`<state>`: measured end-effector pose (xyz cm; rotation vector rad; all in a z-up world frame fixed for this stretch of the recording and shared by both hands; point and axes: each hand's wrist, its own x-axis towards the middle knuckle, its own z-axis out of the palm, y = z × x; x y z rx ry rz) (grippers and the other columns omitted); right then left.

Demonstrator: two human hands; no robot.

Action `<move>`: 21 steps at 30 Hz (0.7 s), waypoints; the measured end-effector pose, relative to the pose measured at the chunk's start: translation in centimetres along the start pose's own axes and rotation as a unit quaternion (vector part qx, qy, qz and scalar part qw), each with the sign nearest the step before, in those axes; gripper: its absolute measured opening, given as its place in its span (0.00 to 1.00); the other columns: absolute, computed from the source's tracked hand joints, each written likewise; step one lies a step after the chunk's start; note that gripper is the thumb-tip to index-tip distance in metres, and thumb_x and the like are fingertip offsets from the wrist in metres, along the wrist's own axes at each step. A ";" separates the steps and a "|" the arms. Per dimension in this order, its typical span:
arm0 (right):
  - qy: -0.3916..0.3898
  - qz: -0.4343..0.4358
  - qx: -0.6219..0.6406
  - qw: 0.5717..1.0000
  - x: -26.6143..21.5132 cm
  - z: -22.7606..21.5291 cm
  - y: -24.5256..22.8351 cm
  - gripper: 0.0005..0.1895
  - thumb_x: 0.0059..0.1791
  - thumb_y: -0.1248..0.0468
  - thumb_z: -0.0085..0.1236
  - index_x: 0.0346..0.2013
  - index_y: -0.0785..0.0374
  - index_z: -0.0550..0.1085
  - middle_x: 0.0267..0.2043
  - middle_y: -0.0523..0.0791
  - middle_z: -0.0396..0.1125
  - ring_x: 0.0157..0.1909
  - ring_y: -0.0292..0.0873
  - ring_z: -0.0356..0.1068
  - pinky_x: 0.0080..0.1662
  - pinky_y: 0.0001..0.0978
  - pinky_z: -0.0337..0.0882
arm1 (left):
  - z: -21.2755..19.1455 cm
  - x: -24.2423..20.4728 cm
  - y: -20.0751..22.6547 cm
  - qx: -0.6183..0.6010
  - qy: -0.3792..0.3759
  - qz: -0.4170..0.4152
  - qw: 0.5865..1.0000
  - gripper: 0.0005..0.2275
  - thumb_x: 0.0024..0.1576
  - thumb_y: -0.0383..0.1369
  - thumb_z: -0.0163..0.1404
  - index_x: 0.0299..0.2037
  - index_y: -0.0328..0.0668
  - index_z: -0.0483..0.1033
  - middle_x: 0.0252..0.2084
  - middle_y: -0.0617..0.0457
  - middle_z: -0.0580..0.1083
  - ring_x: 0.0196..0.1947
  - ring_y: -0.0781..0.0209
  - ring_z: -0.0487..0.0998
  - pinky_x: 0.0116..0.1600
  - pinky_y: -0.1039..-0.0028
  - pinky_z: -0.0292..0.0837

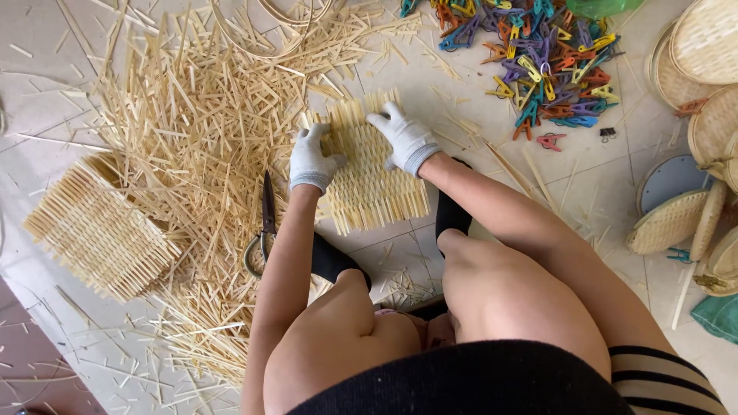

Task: Manually weaving bamboo or straw into a small basket using a wooden mold.

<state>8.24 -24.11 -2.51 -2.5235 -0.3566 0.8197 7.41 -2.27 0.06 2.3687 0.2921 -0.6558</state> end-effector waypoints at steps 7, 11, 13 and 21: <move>0.054 -0.046 0.003 0.997 -1.0 1.4 1.0 0.59 0.29 0.61 0.80 0.71 0.51 0.59 0.64 0.50 0.55 0.54 0.58 0.67 0.52 0.49 0.72 | -0.6 -2.4 2.8 0.007 -0.013 -0.051 0.999 0.33 0.50 0.29 0.62 0.68 0.55 0.62 0.66 0.46 0.61 0.51 0.49 0.75 0.54 0.63 0.76; 0.167 -0.116 -0.023 0.979 -2.0 6.6 4.5 0.57 0.29 0.57 0.78 0.70 0.57 0.61 0.62 0.51 0.58 0.58 0.57 0.66 0.57 0.52 0.71 | 7.3 -3.1 -6.5 0.096 0.040 0.056 0.993 0.31 0.59 0.27 0.54 0.73 0.68 0.60 0.74 0.58 0.60 0.58 0.52 0.72 0.59 0.65 0.75; 0.135 -0.131 -0.088 0.978 -3.0 9.6 6.2 0.31 0.49 0.53 0.70 0.64 0.43 0.68 0.73 0.40 0.59 0.67 0.51 0.62 0.64 0.42 0.71 | 9.5 -4.3 -9.0 0.226 0.113 0.236 0.938 0.27 0.66 0.33 0.51 0.74 0.75 0.61 0.78 0.69 0.62 0.69 0.58 0.65 0.69 0.65 0.66; 0.094 -0.179 -0.168 0.965 -6.8 5.5 2.0 0.74 0.27 0.22 0.58 0.69 0.75 0.56 0.76 0.63 0.40 0.76 0.63 0.41 0.73 0.53 0.43 | 6.7 -7.9 -3.5 0.282 0.008 0.284 0.916 0.47 0.46 0.67 0.52 0.74 0.56 0.53 0.76 0.39 0.47 0.73 0.28 0.49 0.68 0.37 0.47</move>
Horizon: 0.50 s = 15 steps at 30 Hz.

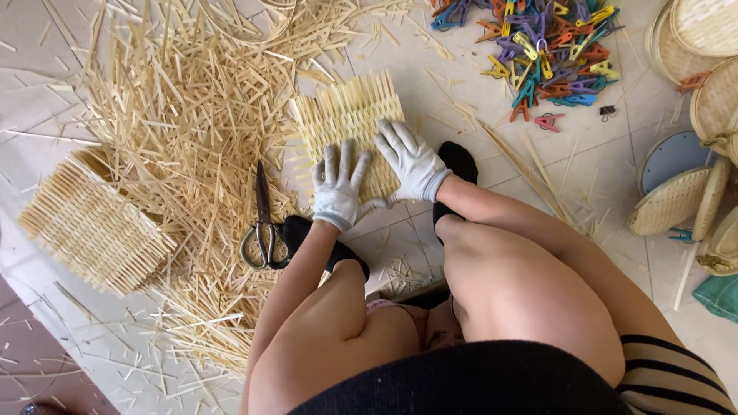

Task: Manually weaving bamboo or straw into a small basket using a wooden mold.

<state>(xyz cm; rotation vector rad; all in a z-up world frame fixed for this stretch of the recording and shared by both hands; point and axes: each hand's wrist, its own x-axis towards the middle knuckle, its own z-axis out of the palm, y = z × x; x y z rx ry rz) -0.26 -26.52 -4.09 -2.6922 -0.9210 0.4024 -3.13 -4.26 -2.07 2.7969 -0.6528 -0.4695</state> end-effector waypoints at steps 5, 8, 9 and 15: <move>0.083 -0.023 -0.039 0.995 -0.5 6.0 1.0 0.68 0.35 0.27 0.59 0.71 0.77 0.57 0.77 0.65 0.42 0.77 0.66 0.43 0.75 0.56 0.42 | 3.8 -0.5 -0.7 0.039 0.021 -0.001 0.999 0.47 0.45 0.66 0.54 0.75 0.60 0.54 0.76 0.38 0.50 0.73 0.28 0.51 0.67 0.37 0.51; 0.184 -0.043 -0.179 0.965 -0.2 6.9 1.3 0.58 0.42 0.34 0.63 0.73 0.72 0.57 0.79 0.64 0.41 0.80 0.62 0.42 0.80 0.54 0.41 | 5.0 -0.6 -1.0 0.123 0.039 0.011 0.992 0.45 0.46 0.63 0.56 0.75 0.61 0.56 0.76 0.39 0.52 0.71 0.31 0.55 0.65 0.40 0.55; 0.193 -0.035 -0.196 0.961 -0.3 6.6 0.9 0.54 0.44 0.39 0.63 0.72 0.71 0.57 0.79 0.63 0.42 0.79 0.61 0.44 0.80 0.53 0.42 | 5.6 -1.2 -1.1 0.160 0.061 0.020 0.985 0.44 0.48 0.60 0.57 0.76 0.61 0.56 0.75 0.40 0.54 0.70 0.33 0.57 0.64 0.42 0.56; 0.092 0.011 -0.054 0.994 0.9 -0.9 -1.8 0.62 0.33 0.29 0.55 0.65 0.77 0.61 0.71 0.65 0.53 0.71 0.64 0.54 0.71 0.56 0.49 | 4.3 -0.9 -1.0 0.122 0.136 0.051 0.982 0.42 0.52 0.62 0.55 0.74 0.55 0.58 0.72 0.37 0.59 0.66 0.31 0.63 0.63 0.42 0.59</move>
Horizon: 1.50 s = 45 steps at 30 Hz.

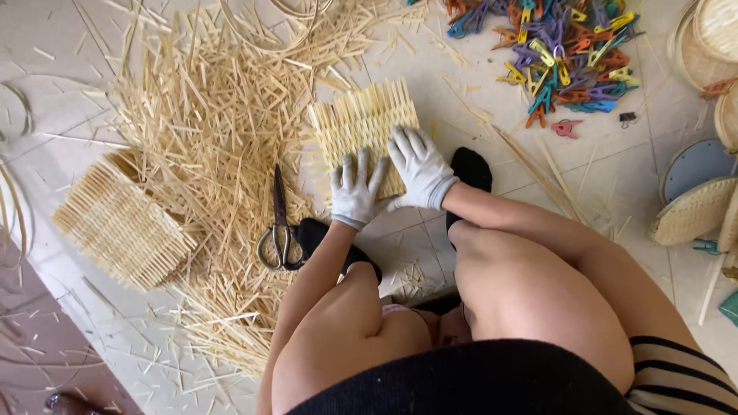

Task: Manually weaving bamboo or straw into a small basket using a wooden mold.

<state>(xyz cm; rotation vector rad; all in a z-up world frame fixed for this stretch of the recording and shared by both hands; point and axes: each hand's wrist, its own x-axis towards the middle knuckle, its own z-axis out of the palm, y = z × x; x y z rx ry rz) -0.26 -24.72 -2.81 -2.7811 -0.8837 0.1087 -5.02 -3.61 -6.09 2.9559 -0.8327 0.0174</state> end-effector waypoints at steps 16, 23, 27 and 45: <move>-0.182 0.069 0.159 0.968 14.0 0.8 2.3 0.30 0.49 0.38 0.58 0.56 0.55 0.73 0.54 0.50 0.73 0.54 0.54 0.73 0.56 0.49 0.69 | -0.3 0.8 1.0 -0.020 -0.017 -0.046 0.999 0.41 0.50 0.62 0.56 0.73 0.56 0.61 0.72 0.35 0.60 0.66 0.31 0.64 0.62 0.40 0.62; -0.264 0.081 0.172 0.946 14.7 1.2 2.4 0.34 0.48 0.35 0.56 0.56 0.56 0.71 0.48 0.51 0.73 0.49 0.55 0.74 0.52 0.50 0.71 | -2.5 1.9 0.9 -0.046 -0.039 -0.050 0.997 0.41 0.49 0.62 0.56 0.72 0.56 0.61 0.72 0.34 0.60 0.65 0.31 0.63 0.63 0.41 0.60; 0.051 0.022 0.140 0.989 9.8 -0.5 1.6 0.38 0.41 0.39 0.63 0.57 0.58 0.67 0.51 0.52 0.70 0.51 0.55 0.74 0.54 0.49 0.73 | -4.1 2.6 0.6 -0.065 -0.094 -0.060 0.992 0.42 0.47 0.62 0.55 0.71 0.54 0.60 0.71 0.34 0.59 0.67 0.30 0.61 0.65 0.41 0.58; -0.041 0.385 0.367 0.846 1.5 7.0 6.2 0.33 0.33 0.48 0.79 0.37 0.60 0.66 0.29 0.47 0.66 0.32 0.50 0.68 0.39 0.44 0.70 | 0.2 2.6 -6.1 -0.372 0.003 -0.388 0.843 0.28 0.38 0.34 0.73 0.41 0.38 0.65 0.35 0.51 0.68 0.33 0.54 0.69 0.41 0.62 0.71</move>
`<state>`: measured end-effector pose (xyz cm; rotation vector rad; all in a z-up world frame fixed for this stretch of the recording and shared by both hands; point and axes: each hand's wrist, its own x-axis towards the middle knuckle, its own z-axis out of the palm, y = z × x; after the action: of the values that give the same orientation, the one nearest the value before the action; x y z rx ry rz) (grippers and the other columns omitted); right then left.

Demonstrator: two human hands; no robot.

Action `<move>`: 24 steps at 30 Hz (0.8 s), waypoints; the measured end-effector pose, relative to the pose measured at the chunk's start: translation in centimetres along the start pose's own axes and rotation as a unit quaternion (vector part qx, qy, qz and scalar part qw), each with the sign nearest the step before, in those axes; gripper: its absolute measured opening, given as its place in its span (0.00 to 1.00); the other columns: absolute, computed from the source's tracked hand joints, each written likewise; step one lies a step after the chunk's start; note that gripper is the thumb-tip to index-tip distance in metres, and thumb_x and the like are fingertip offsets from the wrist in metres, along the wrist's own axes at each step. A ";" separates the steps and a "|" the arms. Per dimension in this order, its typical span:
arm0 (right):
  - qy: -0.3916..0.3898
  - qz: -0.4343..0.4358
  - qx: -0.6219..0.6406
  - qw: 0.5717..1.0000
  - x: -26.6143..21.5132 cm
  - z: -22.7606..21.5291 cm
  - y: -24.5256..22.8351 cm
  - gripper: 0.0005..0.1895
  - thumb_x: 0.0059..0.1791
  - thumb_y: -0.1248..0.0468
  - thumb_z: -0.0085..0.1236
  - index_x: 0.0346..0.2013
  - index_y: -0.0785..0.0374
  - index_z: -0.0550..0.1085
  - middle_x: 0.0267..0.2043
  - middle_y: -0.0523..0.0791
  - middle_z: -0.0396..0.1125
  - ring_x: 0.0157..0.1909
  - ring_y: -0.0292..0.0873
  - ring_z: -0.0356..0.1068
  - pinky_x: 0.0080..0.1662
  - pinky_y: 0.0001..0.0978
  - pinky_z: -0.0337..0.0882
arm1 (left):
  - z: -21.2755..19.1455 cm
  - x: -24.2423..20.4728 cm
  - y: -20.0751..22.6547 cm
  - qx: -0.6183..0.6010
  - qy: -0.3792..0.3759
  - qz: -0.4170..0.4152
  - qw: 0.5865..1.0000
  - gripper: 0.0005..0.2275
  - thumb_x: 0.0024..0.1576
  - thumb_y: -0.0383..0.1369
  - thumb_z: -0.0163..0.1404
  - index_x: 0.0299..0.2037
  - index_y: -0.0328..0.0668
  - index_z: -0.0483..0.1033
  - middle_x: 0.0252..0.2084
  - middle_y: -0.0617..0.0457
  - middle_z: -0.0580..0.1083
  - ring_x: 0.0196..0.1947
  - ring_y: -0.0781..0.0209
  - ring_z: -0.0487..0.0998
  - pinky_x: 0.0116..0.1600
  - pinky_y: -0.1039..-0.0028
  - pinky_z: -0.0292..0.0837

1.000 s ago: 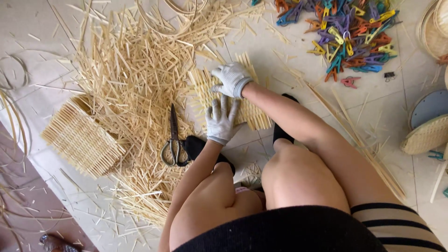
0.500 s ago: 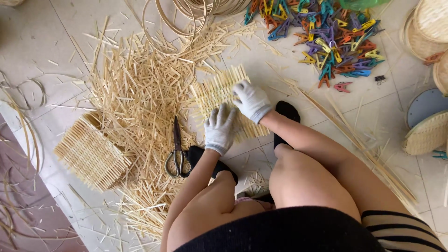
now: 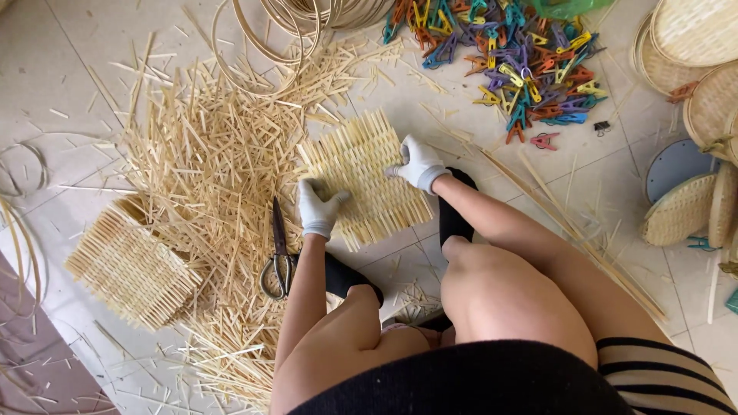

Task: Manually weaving bamboo or straw into a small basket using a wooden mold.

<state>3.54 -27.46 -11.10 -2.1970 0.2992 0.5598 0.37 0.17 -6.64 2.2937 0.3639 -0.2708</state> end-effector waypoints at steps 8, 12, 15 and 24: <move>-0.249 0.023 0.133 0.959 3.8 -1.9 0.2 0.28 0.43 0.52 0.73 0.41 0.64 0.65 0.27 0.42 0.62 0.22 0.37 0.63 0.26 0.36 0.69 | 0.8 2.9 -4.9 -0.508 -0.163 -0.146 0.833 0.24 0.45 0.21 0.70 0.35 0.49 0.62 0.31 0.54 0.69 0.26 0.67 0.70 0.24 0.77 0.65; -0.371 0.069 0.254 0.891 4.5 -2.5 0.5 0.27 0.43 0.59 0.70 0.52 0.64 0.70 0.28 0.40 0.68 0.17 0.33 0.66 0.23 0.28 0.73 | 0.1 3.6 -3.2 -0.538 -0.264 -0.215 0.771 0.28 0.41 0.19 0.66 0.52 0.45 0.71 0.37 0.46 0.80 0.23 0.68 0.75 0.22 0.82 0.63; -0.400 0.080 0.304 0.861 5.3 -1.8 1.7 0.28 0.44 0.60 0.69 0.54 0.65 0.70 0.30 0.39 0.70 0.18 0.31 0.66 0.24 0.27 0.74 | 0.3 3.2 -3.2 -0.553 -0.271 -0.235 0.752 0.34 0.38 0.18 0.65 0.59 0.41 0.72 0.40 0.47 0.81 0.26 0.67 0.79 0.26 0.82 0.68; -0.185 0.058 0.205 0.959 0.2 -0.9 0.7 0.31 0.42 0.59 0.78 0.40 0.70 0.62 0.26 0.43 0.62 0.19 0.37 0.66 0.23 0.33 0.70 | -0.2 -0.6 -0.6 -0.182 -0.048 -0.074 0.979 0.24 0.43 0.35 0.72 0.40 0.42 0.68 0.34 0.49 0.71 0.29 0.60 0.69 0.32 0.72 0.67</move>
<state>3.67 -28.56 -11.16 -1.6448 0.3123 0.8751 -0.34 0.63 -6.74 1.8898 0.4930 -0.3567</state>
